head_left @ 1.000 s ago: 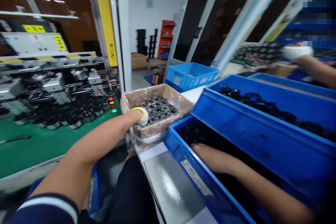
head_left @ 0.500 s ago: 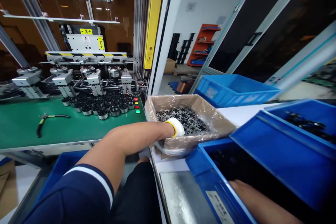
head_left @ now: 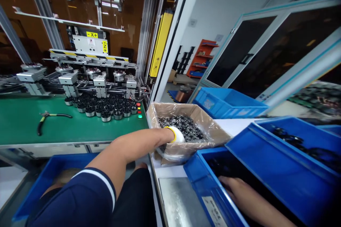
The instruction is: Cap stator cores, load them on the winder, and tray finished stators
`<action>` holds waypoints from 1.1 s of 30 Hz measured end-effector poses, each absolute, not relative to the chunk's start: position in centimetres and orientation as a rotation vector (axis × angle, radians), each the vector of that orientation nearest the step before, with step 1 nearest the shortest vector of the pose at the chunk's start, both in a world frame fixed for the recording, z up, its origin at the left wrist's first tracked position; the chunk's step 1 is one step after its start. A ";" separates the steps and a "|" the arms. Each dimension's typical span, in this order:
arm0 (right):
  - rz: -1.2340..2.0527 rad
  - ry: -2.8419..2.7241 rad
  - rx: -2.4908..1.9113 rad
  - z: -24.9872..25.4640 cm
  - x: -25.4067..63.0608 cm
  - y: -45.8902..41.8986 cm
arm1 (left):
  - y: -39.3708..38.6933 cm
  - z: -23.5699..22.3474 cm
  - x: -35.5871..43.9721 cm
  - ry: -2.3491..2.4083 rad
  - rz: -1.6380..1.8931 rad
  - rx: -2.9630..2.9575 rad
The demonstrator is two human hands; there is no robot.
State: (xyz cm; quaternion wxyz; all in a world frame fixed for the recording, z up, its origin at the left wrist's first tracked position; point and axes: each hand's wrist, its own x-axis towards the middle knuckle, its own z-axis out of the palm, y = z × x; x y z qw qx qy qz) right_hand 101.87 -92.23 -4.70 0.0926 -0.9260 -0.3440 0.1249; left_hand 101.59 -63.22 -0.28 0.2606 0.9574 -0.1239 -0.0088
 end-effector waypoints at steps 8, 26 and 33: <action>0.136 -1.020 -2.807 -3.9 102.4 -92.6 | -59.5 3.1 92.9 -0.292 0.378 2.353; -0.848 -1.510 -1.664 2.7 86.8 -80.8 | -60.2 -4.5 79.9 -0.076 0.145 0.844; -0.901 -1.523 -1.660 1.6 86.9 -80.9 | -62.5 -4.2 79.0 -0.196 0.111 1.005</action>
